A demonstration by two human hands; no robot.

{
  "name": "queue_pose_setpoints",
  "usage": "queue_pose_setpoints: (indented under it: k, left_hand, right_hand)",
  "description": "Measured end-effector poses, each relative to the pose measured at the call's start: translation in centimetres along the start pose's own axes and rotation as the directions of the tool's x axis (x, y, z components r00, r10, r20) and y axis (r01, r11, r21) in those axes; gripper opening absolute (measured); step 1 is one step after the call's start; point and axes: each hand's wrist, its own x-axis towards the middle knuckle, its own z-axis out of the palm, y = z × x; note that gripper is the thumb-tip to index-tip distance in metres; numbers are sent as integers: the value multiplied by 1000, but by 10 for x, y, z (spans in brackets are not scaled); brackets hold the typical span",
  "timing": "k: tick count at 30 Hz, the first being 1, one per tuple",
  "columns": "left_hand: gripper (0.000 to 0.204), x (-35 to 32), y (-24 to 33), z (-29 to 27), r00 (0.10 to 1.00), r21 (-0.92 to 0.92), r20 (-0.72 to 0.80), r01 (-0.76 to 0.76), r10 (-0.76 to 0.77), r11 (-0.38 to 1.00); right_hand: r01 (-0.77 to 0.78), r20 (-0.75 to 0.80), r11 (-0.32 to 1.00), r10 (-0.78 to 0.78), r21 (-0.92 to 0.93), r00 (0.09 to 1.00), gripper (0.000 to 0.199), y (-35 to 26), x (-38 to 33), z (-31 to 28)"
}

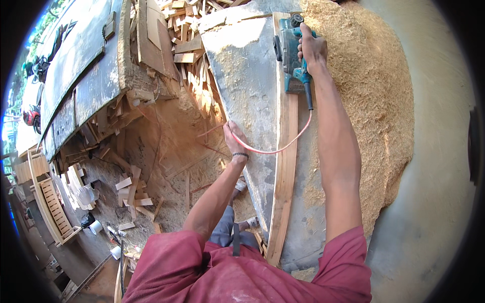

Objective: The person uses an electric hand planer to smooth the surface of a wooden plank, moving it along the length of the wood while holding it in place.

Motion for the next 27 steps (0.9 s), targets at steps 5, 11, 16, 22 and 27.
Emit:
queue_pose_setpoints:
  k: [5, 11, 16, 22, 27]
  left_hand:
    - [40, -2, 5, -4, 998, 46, 32, -54, 52, 997]
    - [43, -3, 13, -2, 999, 28, 37, -30, 29, 999]
    - [38, -2, 4, -1, 997, 37, 14, -79, 78, 996]
    - [43, 6, 8, 1, 996, 131, -5, -83, 84, 988]
    - [43, 0, 27, 0, 996, 190, 43, -88, 81, 978]
  right_hand:
    - [15, -3, 1000, -15, 18, 1000, 50, -11, 42, 14]
    - [79, -14, 997, -79, -24, 997, 55, -19, 90, 31]
    - [117, -6, 993, -118, -34, 993, 60, -35, 118, 43]
    - [150, -47, 988, -152, -40, 987, 61, -58, 160, 56]
    - [66, -35, 988, -61, 142, 998, 35, -54, 162, 46]
